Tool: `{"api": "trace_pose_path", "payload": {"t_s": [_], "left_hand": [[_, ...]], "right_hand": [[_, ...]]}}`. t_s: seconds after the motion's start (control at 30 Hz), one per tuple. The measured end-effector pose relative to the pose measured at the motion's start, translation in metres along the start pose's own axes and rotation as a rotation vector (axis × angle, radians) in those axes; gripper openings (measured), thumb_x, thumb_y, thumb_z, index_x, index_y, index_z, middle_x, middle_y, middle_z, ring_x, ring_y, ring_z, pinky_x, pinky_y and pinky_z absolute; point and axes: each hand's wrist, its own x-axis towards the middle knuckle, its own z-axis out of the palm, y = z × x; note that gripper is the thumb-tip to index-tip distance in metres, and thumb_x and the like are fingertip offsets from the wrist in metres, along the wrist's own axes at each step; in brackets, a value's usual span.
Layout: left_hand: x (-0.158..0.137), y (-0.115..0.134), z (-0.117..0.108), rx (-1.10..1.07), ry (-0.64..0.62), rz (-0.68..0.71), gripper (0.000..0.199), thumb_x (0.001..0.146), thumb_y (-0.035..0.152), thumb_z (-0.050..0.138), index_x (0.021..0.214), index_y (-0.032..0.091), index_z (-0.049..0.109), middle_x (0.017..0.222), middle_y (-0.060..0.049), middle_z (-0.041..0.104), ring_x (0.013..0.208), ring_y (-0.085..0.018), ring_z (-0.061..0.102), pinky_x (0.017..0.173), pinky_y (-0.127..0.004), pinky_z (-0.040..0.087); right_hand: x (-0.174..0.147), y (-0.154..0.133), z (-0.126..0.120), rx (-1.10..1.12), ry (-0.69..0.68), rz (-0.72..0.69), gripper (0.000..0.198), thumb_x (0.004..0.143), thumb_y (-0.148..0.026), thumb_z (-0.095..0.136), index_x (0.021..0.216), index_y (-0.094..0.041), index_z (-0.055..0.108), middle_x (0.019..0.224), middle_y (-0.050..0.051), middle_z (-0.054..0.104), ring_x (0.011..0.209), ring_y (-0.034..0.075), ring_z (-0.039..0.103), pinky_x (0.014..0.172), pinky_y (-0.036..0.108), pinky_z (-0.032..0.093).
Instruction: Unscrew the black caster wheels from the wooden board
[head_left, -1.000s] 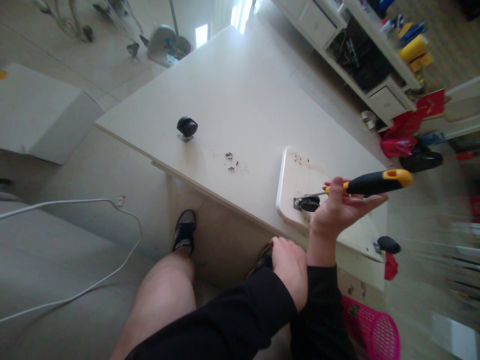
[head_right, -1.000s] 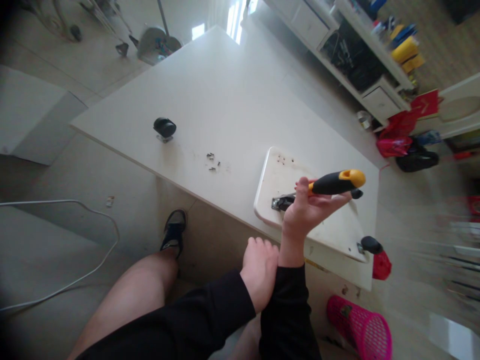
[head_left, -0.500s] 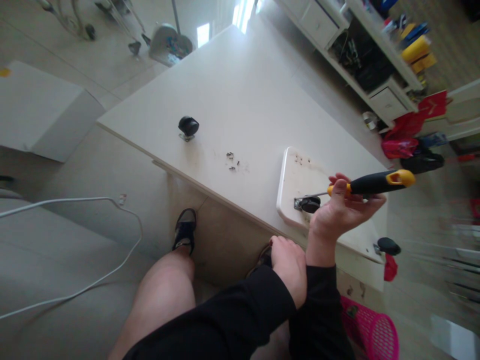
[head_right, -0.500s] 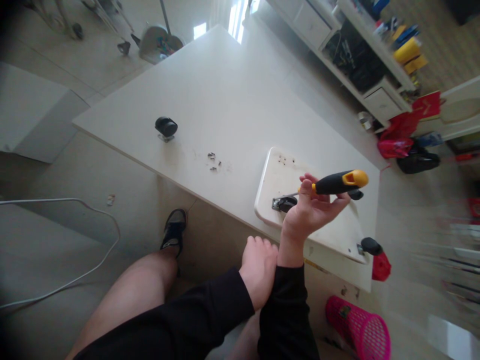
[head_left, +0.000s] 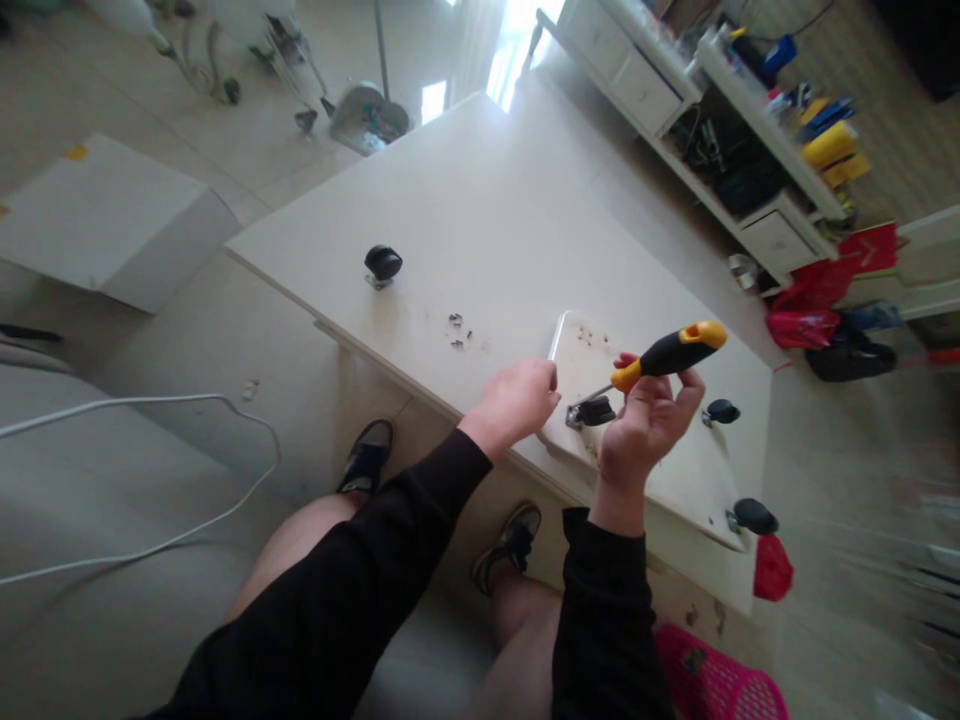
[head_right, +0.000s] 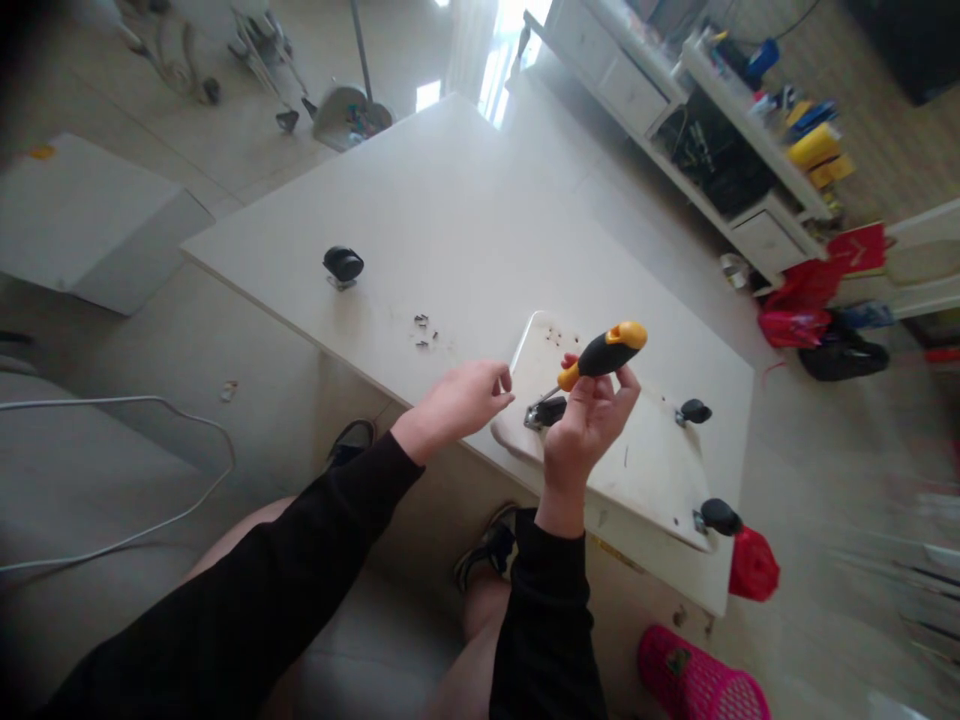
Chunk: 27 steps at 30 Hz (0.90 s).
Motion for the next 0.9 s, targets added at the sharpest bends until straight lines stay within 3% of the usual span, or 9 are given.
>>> {"api": "trace_pose_path", "payload": {"t_s": [0.13,0.33,0.43,0.57,0.77,0.9], "left_hand": [[0.02,0.007,0.011,-0.319,-0.017,0.193,0.032,0.097,0.014,0.068,0.128,0.017,0.076,0.123,-0.01,0.08,0.098,-0.018,0.072,0.093,-0.031,0.057],[0.03,0.01,0.018,-0.443,-0.043,0.306,0.018,0.097,0.016,0.067,0.105,0.013,0.083,0.082,-0.004,0.076,0.071,-0.012,0.063,0.074,-0.026,0.052],[0.031,0.011,0.019,-0.448,-0.031,0.327,0.018,0.098,0.017,0.066,0.1,0.012,0.083,0.078,-0.002,0.074,0.065,-0.01,0.06,0.068,-0.025,0.049],[0.031,0.012,0.019,-0.4,0.016,0.365,0.016,0.096,0.015,0.067,0.098,0.014,0.083,0.084,-0.003,0.077,0.069,-0.01,0.062,0.072,-0.025,0.049],[0.033,0.008,0.021,-0.393,0.033,0.44,0.014,0.097,0.013,0.066,0.096,0.014,0.079,0.09,-0.004,0.08,0.076,-0.011,0.065,0.08,-0.026,0.051],[0.036,0.006,0.025,-0.438,0.028,0.41,0.012,0.098,0.015,0.065,0.097,0.014,0.077,0.097,-0.006,0.08,0.075,-0.01,0.066,0.078,-0.025,0.052]], "right_hand": [[0.0,0.0,-0.004,0.025,-0.081,0.023,0.036,0.1,-0.039,0.061,0.13,-0.024,0.048,0.106,0.004,0.079,0.101,0.017,0.078,0.094,0.04,0.061],[0.001,-0.003,-0.004,0.049,-0.135,0.019,0.03,0.102,-0.033,0.057,0.129,-0.024,0.049,0.109,0.004,0.081,0.104,0.017,0.079,0.097,0.041,0.063],[0.002,-0.004,-0.005,0.075,-0.141,0.034,0.029,0.103,-0.032,0.055,0.13,-0.025,0.048,0.111,0.005,0.08,0.105,0.017,0.08,0.097,0.042,0.063],[0.004,-0.003,-0.003,0.088,-0.131,0.054,0.035,0.098,-0.036,0.063,0.128,-0.026,0.048,0.111,0.004,0.078,0.105,0.017,0.079,0.097,0.043,0.064],[0.006,0.0,0.003,0.078,0.023,0.059,0.051,0.078,-0.028,0.086,0.117,-0.025,0.053,0.103,-0.005,0.063,0.091,0.017,0.081,0.088,0.037,0.066],[0.006,-0.001,0.004,0.039,0.018,0.054,0.044,0.083,-0.029,0.079,0.118,-0.025,0.053,0.096,-0.005,0.065,0.092,0.016,0.08,0.088,0.037,0.066]]}}
